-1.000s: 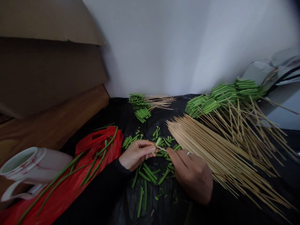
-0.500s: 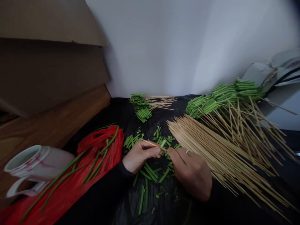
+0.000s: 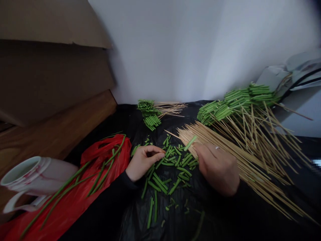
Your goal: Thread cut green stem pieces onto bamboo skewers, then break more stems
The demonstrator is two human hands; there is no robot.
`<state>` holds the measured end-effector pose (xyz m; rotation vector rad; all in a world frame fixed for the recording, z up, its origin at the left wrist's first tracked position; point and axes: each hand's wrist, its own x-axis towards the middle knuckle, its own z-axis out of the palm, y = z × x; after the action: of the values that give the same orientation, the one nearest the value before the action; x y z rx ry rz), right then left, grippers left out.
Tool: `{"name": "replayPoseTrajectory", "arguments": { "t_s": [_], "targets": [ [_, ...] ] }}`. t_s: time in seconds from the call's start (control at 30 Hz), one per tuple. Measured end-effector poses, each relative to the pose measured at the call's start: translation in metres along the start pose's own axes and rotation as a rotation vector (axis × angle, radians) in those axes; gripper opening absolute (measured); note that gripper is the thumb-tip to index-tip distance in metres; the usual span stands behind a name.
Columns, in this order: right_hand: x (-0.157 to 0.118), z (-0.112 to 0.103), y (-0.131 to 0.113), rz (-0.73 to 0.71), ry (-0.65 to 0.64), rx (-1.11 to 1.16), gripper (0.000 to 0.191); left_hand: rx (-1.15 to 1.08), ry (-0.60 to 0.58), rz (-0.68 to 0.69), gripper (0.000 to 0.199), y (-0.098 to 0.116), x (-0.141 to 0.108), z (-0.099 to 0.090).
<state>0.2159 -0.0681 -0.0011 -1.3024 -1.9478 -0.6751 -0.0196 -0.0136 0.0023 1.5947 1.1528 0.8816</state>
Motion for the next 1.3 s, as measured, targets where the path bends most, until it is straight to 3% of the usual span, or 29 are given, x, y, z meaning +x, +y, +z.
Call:
{"name": "replayPoseTrajectory", "arguments": {
  "t_s": [0.07,0.17,0.27,0.33,0.47,0.67,1.1,1.2,1.3],
  "targets": [
    [0.000,0.002,0.000,-0.005,-0.005,-0.007,0.018,0.145,-0.033,0.095,0.018,-0.001,0.000,0.000],
    [-0.001,0.004,-0.002,0.004,-0.024,0.002,0.018,0.432,-0.144,0.341,0.018,0.000,-0.006,0.009],
    [-0.002,0.005,-0.002,0.021,-0.046,0.016,0.018,0.742,-0.267,0.554,0.033,-0.001,-0.015,0.024],
    [-0.003,0.006,-0.003,0.030,-0.052,0.022,0.019,0.878,-0.307,0.602,0.039,-0.004,-0.020,0.033],
    [-0.003,0.005,-0.004,0.026,-0.057,0.016,0.019,0.940,-0.317,0.607,0.037,-0.010,-0.022,0.041],
    [-0.003,0.005,-0.005,0.028,-0.056,0.034,0.019,0.837,-0.283,0.594,0.023,-0.013,-0.019,0.040],
    [-0.003,0.005,-0.006,0.024,-0.072,0.045,0.020,0.687,-0.303,0.512,0.015,-0.011,-0.021,0.041],
    [-0.003,0.005,-0.004,0.033,-0.053,0.043,0.019,0.622,-0.257,0.507,0.013,-0.007,-0.021,0.038],
    [-0.002,0.004,-0.003,0.036,-0.020,0.064,0.018,0.486,-0.141,0.421,0.014,-0.004,-0.017,0.031]
  ]
}}
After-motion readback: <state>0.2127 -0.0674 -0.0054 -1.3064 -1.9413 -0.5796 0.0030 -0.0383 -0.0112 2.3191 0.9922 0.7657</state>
